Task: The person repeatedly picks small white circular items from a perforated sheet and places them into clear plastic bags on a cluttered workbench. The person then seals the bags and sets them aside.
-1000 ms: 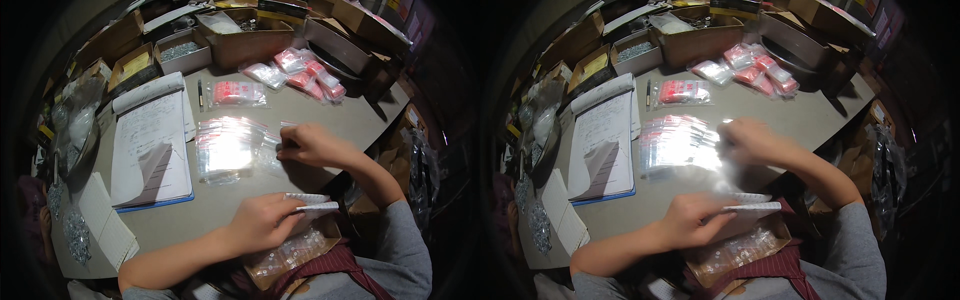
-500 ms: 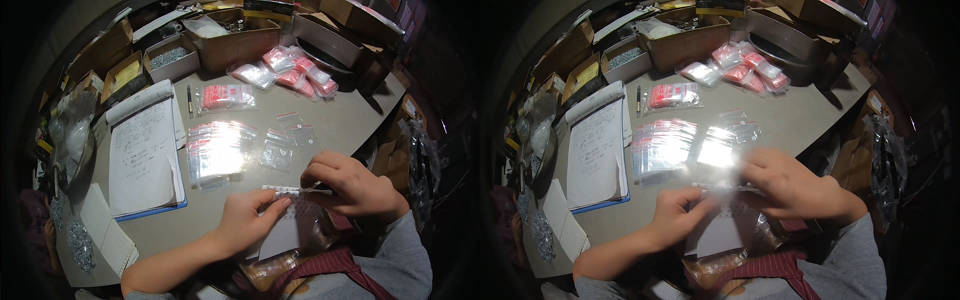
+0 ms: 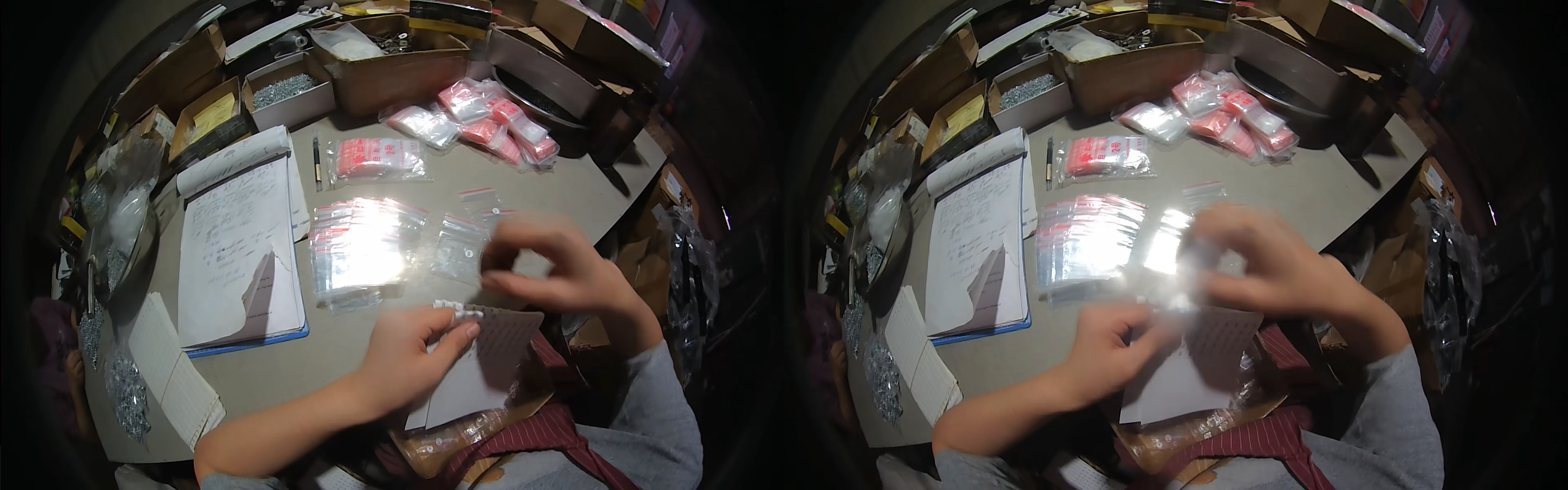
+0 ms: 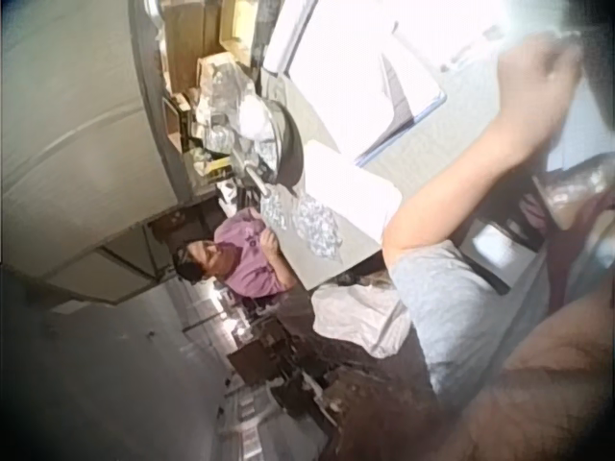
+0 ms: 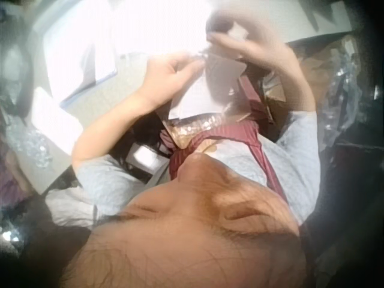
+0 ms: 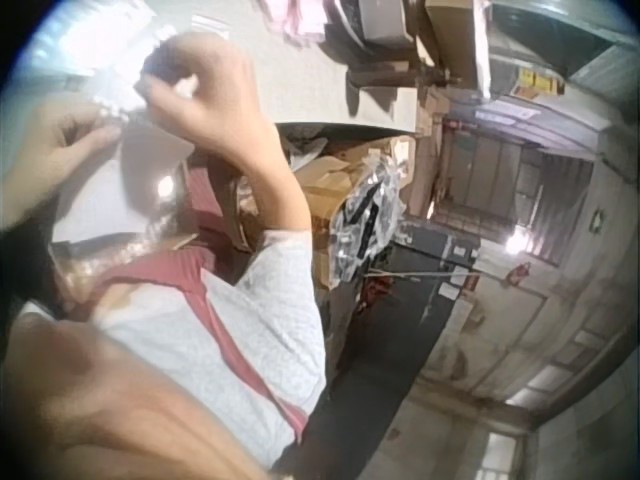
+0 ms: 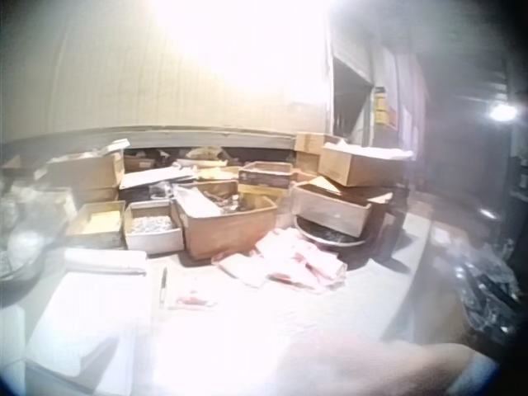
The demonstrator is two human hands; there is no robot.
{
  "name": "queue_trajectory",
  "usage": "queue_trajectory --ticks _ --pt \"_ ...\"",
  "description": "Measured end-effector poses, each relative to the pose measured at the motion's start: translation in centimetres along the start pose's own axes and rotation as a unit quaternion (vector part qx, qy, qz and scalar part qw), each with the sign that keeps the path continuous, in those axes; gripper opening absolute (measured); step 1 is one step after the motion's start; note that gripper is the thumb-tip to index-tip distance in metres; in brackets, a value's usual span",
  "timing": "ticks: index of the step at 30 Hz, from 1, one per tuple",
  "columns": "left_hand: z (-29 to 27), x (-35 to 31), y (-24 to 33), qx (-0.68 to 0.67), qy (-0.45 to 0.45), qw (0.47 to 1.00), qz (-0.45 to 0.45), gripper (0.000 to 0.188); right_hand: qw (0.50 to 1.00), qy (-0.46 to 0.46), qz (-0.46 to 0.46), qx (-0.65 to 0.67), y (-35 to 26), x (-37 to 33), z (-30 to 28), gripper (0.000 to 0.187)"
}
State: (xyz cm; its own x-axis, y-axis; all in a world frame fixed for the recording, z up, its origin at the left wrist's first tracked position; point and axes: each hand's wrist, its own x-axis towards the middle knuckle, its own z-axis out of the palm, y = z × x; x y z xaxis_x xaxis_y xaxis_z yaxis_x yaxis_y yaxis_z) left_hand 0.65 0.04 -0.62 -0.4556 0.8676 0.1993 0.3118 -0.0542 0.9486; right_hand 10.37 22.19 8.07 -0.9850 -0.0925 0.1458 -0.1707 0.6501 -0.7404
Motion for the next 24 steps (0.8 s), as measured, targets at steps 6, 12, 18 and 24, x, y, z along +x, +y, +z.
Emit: queue_trajectory --ticks 6,12,18,24 --pt "0.1 0.0 1.0 0.046 -0.018 0.997 0.066 0.019 0.972 -0.072 0.222 0.022 1.8 8.4 1.2 0.035" --pt "0.4 -0.2 0.5 0.039 -0.005 0.996 0.081 0.017 0.977 -0.024 0.035 -0.207 7.0 10.1 3.1 0.034" --pt "0.3 -0.3 0.4 0.052 -0.017 0.995 0.082 0.016 0.951 -0.143 0.143 -0.232 6.6 8.9 0.0 0.063" --pt "0.2 -0.3 0.4 0.088 -0.030 0.989 0.111 0.012 0.944 -0.173 0.119 -0.254 6.1 6.0 -0.6 0.075"
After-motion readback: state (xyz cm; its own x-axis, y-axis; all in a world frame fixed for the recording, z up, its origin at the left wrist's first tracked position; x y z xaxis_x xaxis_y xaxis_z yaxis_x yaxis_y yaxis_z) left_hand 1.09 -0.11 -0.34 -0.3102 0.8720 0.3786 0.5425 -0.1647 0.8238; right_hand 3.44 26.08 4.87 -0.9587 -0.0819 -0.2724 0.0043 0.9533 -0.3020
